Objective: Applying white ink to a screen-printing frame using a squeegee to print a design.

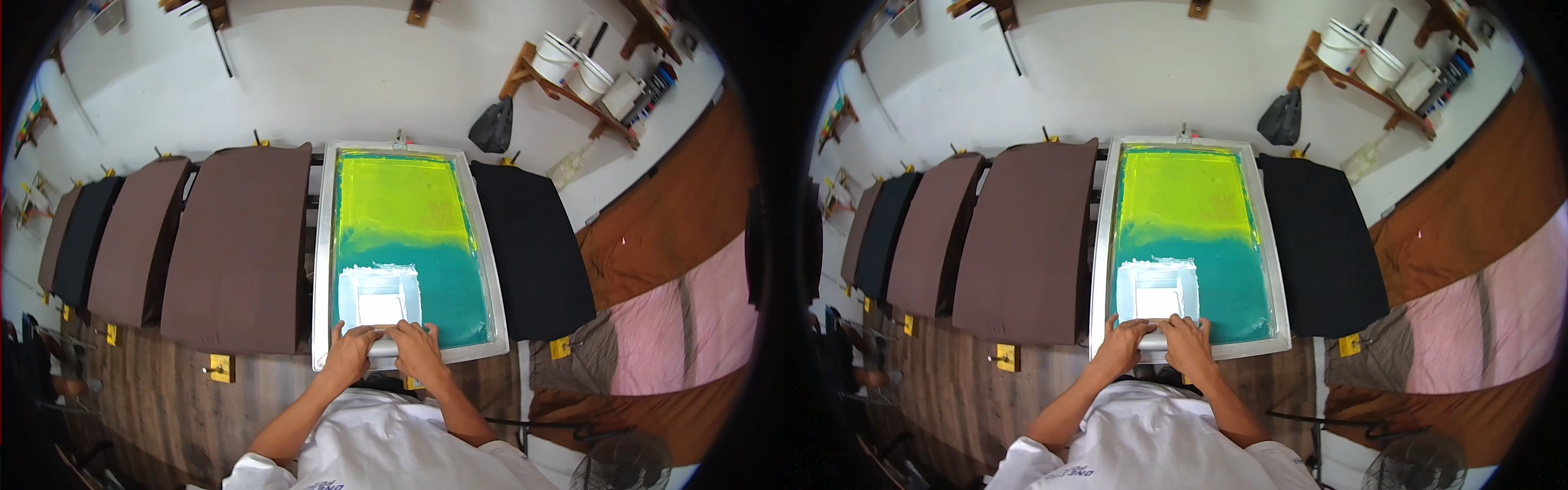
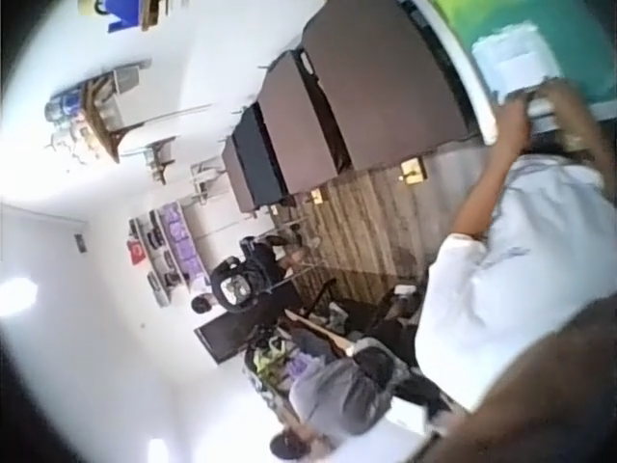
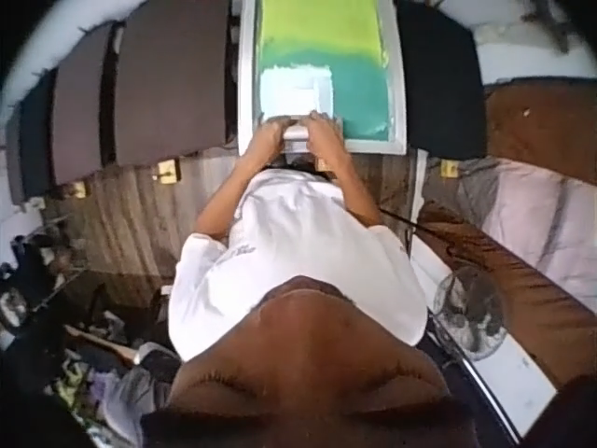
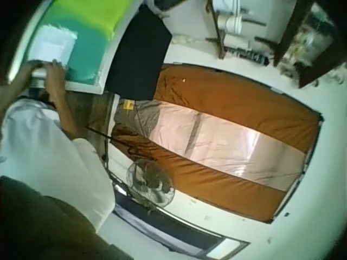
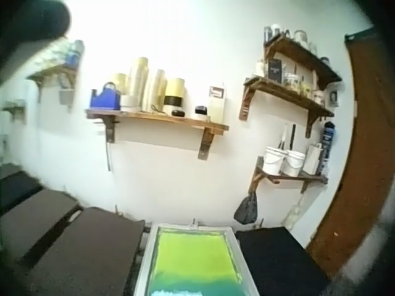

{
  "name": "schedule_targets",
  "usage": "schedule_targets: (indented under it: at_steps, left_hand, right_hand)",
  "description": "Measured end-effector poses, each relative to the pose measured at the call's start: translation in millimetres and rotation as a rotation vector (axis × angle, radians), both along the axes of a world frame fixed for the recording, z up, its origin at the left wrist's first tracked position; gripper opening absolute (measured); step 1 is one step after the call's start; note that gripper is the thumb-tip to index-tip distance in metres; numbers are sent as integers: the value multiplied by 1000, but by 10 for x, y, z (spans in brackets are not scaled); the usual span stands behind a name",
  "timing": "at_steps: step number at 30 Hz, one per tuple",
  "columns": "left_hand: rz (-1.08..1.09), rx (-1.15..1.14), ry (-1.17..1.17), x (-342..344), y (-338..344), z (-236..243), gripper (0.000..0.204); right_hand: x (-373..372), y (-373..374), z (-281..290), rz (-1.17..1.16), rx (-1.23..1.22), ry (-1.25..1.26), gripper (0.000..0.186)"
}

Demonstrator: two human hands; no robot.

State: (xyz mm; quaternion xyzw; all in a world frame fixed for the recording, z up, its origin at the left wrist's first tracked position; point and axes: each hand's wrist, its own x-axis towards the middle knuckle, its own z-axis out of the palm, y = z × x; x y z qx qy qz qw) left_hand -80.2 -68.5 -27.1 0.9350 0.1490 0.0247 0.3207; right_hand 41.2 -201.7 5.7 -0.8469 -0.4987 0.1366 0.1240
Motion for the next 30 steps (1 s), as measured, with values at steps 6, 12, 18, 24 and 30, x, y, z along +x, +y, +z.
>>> schedule_targets:
  at_steps: [6, 12, 18, 24, 30]
  left_hand:
    - [20, 26, 65, 435, 438, 72, 56]
    - [41, 33, -91, 559, 552, -85, 45]
    - [-15, 52, -118, 330, 320, -15, 44]
    - [-148, -5, 66, 159, 163, 136, 54]
    - [-157, 0, 26, 397, 428, 275, 51]
  right_hand:
    - [454, 475, 168, 15, -113, 32, 42]
    - [570, 602, -101, -29, -11, 21, 46]
    - [323, 309, -70, -63, 66, 71, 50]
    - [171, 82, 67, -63, -66, 178, 50]
    - [379, 303, 258, -32, -24, 80, 45]
